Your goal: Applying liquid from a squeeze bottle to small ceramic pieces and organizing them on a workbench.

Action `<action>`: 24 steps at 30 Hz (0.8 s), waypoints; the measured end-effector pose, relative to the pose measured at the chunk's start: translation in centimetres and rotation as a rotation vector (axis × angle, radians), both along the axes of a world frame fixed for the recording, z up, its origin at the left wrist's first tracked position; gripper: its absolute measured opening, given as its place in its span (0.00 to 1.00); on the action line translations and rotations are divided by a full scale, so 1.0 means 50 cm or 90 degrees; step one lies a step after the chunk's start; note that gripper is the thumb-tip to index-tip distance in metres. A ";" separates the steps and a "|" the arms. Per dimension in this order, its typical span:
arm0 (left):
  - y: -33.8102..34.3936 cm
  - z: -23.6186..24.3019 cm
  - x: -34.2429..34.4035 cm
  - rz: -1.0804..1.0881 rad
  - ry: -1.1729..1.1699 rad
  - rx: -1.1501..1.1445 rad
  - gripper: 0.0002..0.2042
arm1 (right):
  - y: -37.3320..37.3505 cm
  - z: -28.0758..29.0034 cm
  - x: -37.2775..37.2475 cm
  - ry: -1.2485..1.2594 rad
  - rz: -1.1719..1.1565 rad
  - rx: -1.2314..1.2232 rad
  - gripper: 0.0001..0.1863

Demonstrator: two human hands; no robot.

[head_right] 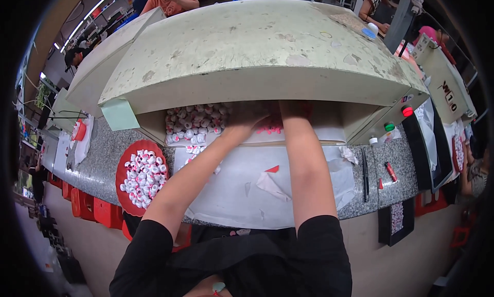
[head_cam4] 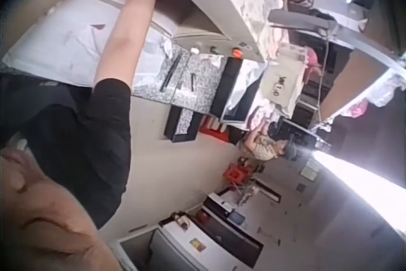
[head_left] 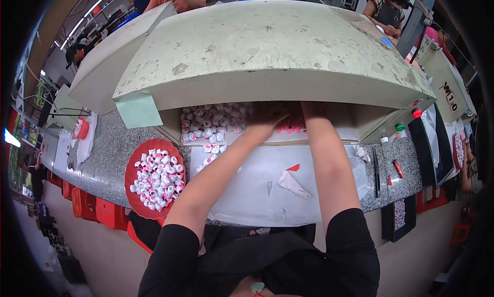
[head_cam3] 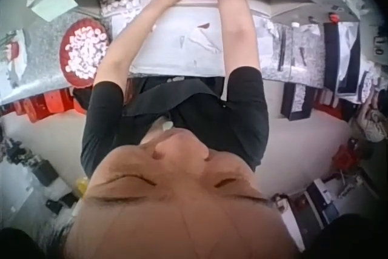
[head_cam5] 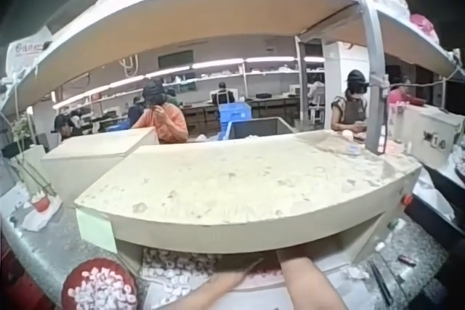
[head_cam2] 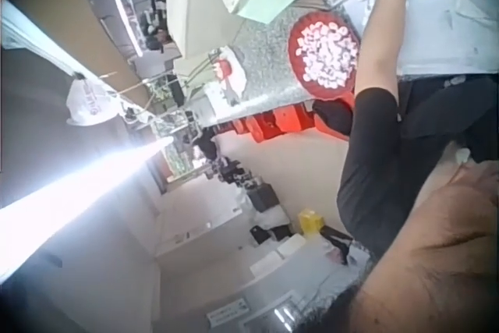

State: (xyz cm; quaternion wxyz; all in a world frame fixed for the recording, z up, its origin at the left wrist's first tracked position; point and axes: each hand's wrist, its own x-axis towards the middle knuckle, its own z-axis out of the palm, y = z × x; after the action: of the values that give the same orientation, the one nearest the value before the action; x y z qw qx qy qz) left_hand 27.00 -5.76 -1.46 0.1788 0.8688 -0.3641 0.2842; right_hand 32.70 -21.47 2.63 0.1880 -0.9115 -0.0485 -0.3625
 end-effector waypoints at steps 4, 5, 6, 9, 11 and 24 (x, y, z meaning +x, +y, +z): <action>-0.015 0.017 -0.019 0.040 0.000 -0.002 0.07 | -0.026 -0.049 0.016 -0.152 0.069 -0.096 0.19; -0.010 0.020 -0.021 0.043 0.005 -0.006 0.07 | -0.027 -0.043 0.006 -0.148 0.073 -0.100 0.19; 0.005 0.024 -0.023 0.042 -0.011 0.040 0.06 | -0.022 -0.022 -0.009 0.006 0.144 -0.064 0.19; 0.027 0.030 -0.029 0.046 -0.065 0.042 0.05 | -0.008 0.020 -0.044 0.171 0.230 -0.070 0.21; 0.042 0.032 -0.023 0.003 -0.028 0.013 0.04 | 0.015 0.020 -0.058 0.184 0.246 -0.109 0.21; 0.093 0.027 -0.081 0.187 -0.006 -0.021 0.08 | 0.068 -0.060 0.007 0.124 0.286 -0.103 0.13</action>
State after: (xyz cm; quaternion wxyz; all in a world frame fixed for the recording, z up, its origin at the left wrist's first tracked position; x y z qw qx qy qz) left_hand 22.95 -1.11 -0.09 0.1478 0.9082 -0.2294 0.3172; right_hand 33.05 -18.09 -0.34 0.1941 -0.9205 -0.2604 -0.2171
